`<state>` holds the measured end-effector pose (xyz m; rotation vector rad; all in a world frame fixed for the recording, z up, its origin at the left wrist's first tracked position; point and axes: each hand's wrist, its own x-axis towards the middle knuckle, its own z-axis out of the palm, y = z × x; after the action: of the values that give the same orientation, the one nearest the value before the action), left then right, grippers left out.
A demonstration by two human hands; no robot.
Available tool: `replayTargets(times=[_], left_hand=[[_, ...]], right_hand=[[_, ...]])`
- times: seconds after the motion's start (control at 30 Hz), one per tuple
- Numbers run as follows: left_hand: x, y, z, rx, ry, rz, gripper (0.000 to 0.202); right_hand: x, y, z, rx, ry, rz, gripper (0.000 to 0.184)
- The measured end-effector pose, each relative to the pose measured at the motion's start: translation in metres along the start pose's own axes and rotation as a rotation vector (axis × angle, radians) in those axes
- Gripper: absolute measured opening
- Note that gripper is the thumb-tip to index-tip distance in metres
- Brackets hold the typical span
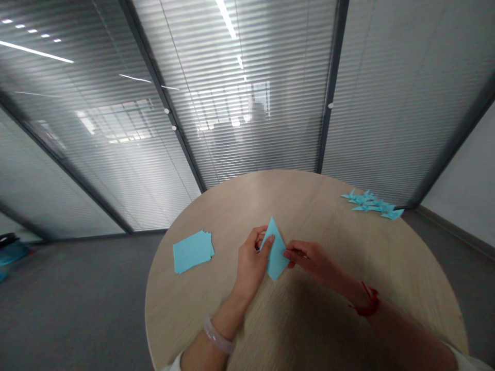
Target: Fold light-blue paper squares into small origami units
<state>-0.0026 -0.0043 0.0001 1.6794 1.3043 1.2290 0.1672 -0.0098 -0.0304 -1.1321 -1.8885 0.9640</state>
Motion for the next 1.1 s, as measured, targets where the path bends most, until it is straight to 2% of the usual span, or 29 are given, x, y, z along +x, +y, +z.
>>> replayTargets(times=[0.37, 0.7, 0.9, 1.1], left_hand=[[0.0000, -0.0011, -0.0007, -0.052, 0.026, 0.007, 0.028], [0.0002, -0.0010, -0.0003, -0.049, 0.039, 0.005, 0.029], [-0.0007, 0.0018, -0.0006, -0.054, 0.041, 0.008, 0.030], [-0.0004, 0.0034, -0.0016, -0.045, 0.062, 0.009, 0.029]], right_hand=[[-0.0028, -0.0096, 0.0009, -0.122, 0.042, 0.010, 0.048], [-0.0027, -0.0103, -0.0002, -0.097, 0.030, 0.020, 0.048], [-0.0034, -0.0072, 0.0005, -0.069, 0.007, -0.012, 0.038], [-0.0054, -0.0068, 0.0032, -0.092, 0.003, 0.007, 0.043]])
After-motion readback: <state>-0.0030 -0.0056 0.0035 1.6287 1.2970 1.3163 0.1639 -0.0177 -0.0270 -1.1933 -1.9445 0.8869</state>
